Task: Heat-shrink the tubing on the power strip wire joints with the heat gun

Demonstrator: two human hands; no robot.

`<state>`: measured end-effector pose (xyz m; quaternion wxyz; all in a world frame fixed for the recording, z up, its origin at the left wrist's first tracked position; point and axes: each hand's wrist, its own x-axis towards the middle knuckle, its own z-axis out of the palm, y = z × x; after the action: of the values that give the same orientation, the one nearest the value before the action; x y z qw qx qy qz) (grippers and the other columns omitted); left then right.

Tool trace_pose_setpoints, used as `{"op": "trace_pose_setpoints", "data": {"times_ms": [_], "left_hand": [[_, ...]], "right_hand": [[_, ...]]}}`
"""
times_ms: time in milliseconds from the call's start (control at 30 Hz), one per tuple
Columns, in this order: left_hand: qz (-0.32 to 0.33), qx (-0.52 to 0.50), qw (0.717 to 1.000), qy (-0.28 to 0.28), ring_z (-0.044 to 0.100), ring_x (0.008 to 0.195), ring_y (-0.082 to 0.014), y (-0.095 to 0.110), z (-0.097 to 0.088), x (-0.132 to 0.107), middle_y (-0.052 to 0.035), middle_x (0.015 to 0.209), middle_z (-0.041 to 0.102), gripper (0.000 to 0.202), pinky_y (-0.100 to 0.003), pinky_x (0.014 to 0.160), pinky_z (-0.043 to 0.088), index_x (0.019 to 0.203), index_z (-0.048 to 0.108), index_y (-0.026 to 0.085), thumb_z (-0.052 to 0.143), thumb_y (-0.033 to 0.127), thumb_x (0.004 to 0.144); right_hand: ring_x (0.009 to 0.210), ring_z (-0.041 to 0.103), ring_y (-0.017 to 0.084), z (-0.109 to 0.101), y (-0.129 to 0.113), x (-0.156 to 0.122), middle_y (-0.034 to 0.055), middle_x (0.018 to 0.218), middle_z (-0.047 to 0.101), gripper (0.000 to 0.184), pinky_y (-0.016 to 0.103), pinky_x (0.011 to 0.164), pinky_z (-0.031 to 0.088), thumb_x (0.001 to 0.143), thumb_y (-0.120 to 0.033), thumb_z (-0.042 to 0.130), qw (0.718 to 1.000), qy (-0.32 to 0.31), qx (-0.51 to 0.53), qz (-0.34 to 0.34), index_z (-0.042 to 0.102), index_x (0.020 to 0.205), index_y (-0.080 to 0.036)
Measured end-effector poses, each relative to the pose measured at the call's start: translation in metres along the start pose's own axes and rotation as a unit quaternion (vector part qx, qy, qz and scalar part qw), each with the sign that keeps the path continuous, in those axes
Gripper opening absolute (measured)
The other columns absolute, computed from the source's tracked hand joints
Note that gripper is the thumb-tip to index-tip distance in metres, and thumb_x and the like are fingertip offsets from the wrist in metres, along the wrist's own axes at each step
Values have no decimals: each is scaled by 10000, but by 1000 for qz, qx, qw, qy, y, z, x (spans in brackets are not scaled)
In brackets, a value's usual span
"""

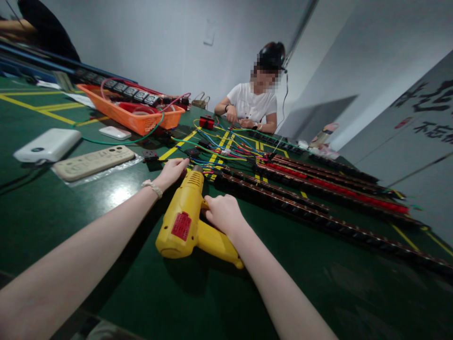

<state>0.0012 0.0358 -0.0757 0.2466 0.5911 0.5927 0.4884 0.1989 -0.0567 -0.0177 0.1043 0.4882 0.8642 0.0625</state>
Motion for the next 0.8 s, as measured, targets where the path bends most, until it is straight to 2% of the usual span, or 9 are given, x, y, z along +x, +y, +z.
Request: {"op": "trace_pose_setpoints", "data": {"times_ms": [167, 367, 567, 800], "left_hand": [[1, -19, 1000, -12, 448, 471, -63, -1, 1, 0, -28, 515, 502, 517, -174, 511, 313, 561, 484, 102, 330, 522, 820], [6, -21, 1000, -12, 457, 464, -63, 0, 0, -1, -29, 499, 496, 526, -170, 509, 322, 566, 493, 98, 327, 528, 819], [2, -17, 1000, -5, 465, 472, -66, -1, 1, -1, -31, 507, 511, 511, -169, 518, 323, 563, 496, 100, 333, 510, 821], [-9, -6, 1000, -7, 475, 475, -71, 7, -2, -6, -40, 499, 521, 516, -177, 529, 330, 526, 507, 98, 333, 479, 828]], "right_hand": [[829, 564, 140, 4, 16, -14, 25, 898, 609, 283, 223, 727, 314, 804, -320, 348, 1000, -14, -5, 21, 539, 997, -239], [801, 556, 130, 9, 28, -27, 24, 866, 612, 284, 250, 780, 287, 820, -315, 331, 999, -15, -10, 37, 539, 984, -212], [761, 538, 90, 9, 28, -27, 49, 834, 609, 286, 254, 811, 265, 808, -287, 353, 999, -5, -8, 32, 556, 975, -173], [768, 540, 87, 4, 21, -24, 41, 834, 609, 280, 252, 807, 264, 799, -275, 366, 999, 1, -7, 35, 567, 971, -184]]}}
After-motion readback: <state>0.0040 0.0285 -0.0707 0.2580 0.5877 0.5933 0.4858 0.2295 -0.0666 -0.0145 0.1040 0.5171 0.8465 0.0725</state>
